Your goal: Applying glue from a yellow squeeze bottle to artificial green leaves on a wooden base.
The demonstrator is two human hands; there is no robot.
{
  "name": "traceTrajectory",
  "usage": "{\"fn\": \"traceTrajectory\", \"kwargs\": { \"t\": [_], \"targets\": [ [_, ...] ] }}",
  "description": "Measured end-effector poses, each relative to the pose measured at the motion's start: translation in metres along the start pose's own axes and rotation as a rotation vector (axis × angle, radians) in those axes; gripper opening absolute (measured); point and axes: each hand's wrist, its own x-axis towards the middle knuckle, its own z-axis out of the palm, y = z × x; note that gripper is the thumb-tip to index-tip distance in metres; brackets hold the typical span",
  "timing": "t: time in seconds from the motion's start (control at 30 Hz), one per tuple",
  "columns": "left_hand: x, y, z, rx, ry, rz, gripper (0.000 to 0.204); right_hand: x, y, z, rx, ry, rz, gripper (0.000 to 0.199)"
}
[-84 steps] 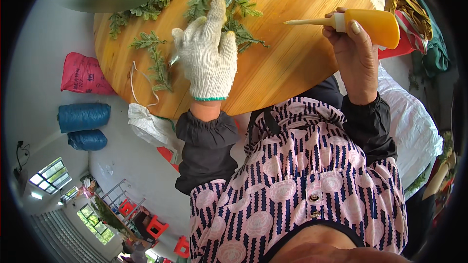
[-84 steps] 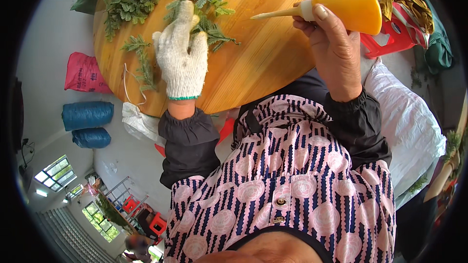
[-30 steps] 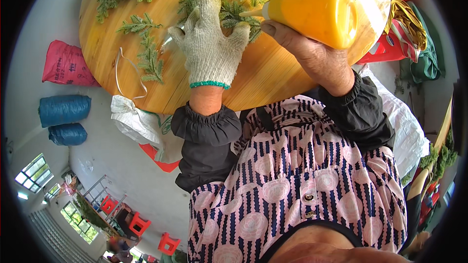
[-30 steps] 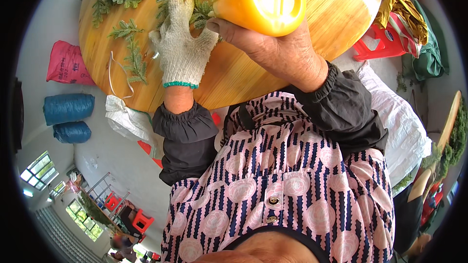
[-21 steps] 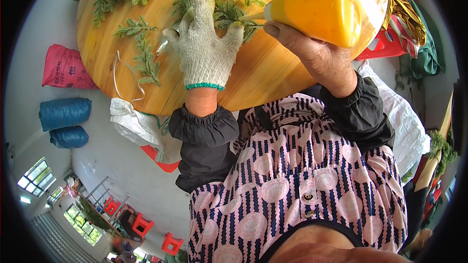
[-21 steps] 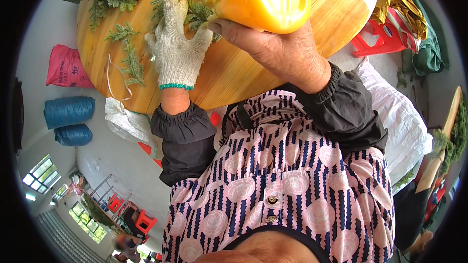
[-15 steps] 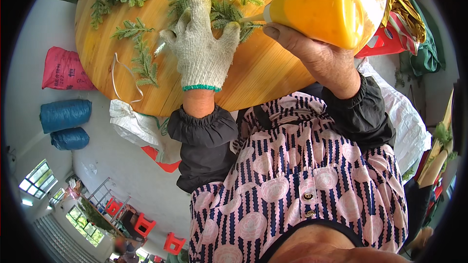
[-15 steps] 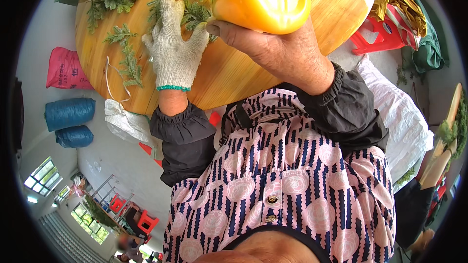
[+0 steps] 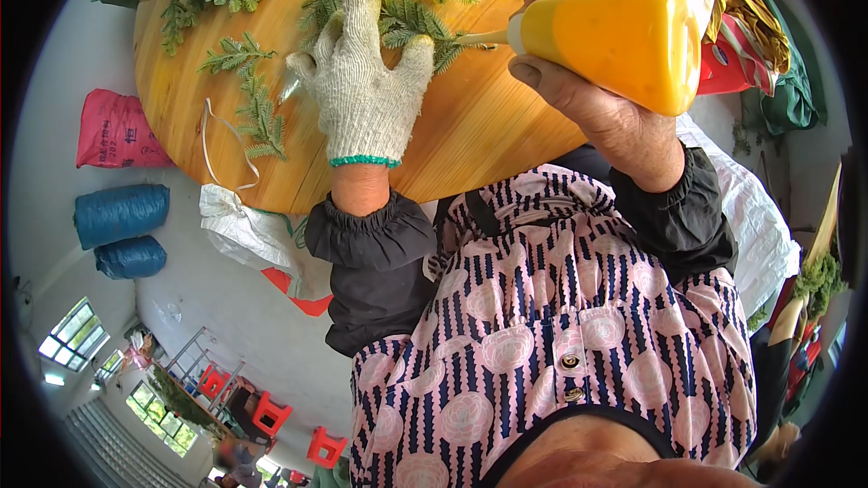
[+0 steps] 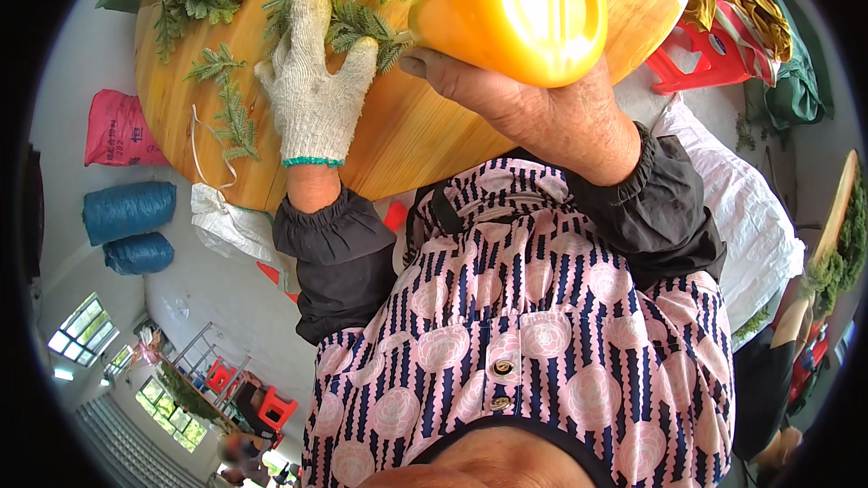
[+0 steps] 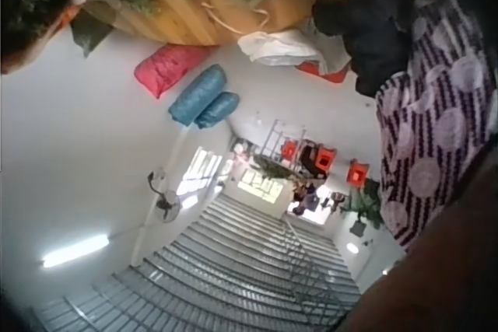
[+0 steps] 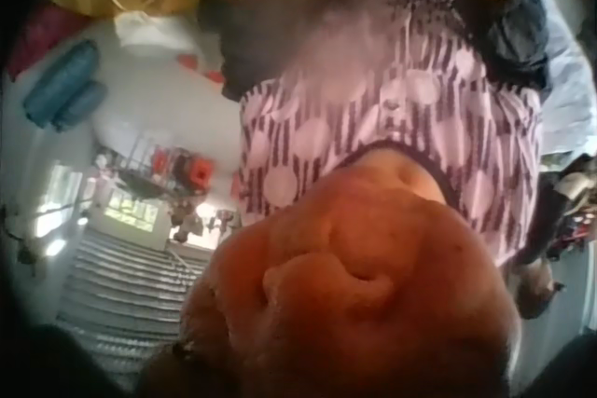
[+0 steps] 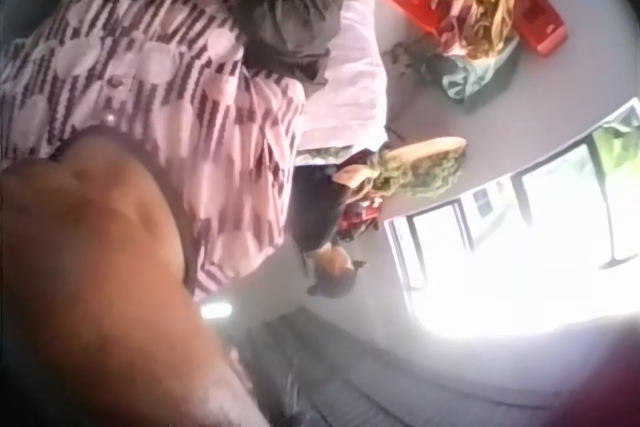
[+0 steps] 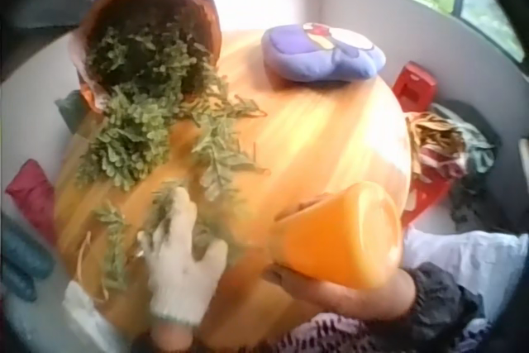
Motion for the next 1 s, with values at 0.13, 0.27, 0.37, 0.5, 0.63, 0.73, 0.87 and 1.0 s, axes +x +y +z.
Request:
{"fn": "traceTrajectory", "kwargs": {
  "t": [0.13, 0.27, 0.37, 0.5, 0.63, 0.73, 0.87, 1.0],
  "targets": [
    [-0.001, -0.001, 0.000, -0.005, 0.011, 0.009, 0.094, 0.000, -0.001, -0.004, 0.073, -0.015, 0.053, 0.025],
    [-0.002, -0.002, -0.001, 0.004, 0.018, -0.002, 0.092, 0.000, -0.003, -0.007, 0.010, -0.020, 0.080, 0.025],
    [-0.001, -0.002, -0.001, -0.006, 0.009, -0.010, 0.090, -0.001, 0.001, -0.007, 0.026, -0.017, 0.105, 0.025],
    [0.001, -0.002, -0.002, -0.061, 0.026, 0.000, 0.088, -0.015, 0.008, -0.003, 0.122, 0.146, 0.161, 0.026],
    [0.000, -0.004, -0.008, -0.061, 0.090, 0.015, 0.084, -0.019, 0.012, -0.004, 0.112, 0.154, 0.168, 0.029],
    [0.007, 0.003, -0.019, -0.155, 0.106, 0.086, 0.069, -0.027, 0.029, -0.009, 0.540, 0.270, 0.323, 0.029],
    [0.001, 0.008, -0.025, -0.064, 0.102, 0.176, 0.054, -0.023, 0.038, -0.018, 0.782, 0.505, 0.371, 0.028],
    [-0.019, 0.006, -0.057, -0.212, 0.228, 0.179, 0.056, -0.030, 0.062, -0.024, 1.011, 0.489, 0.344, 0.026]
  ]
}}
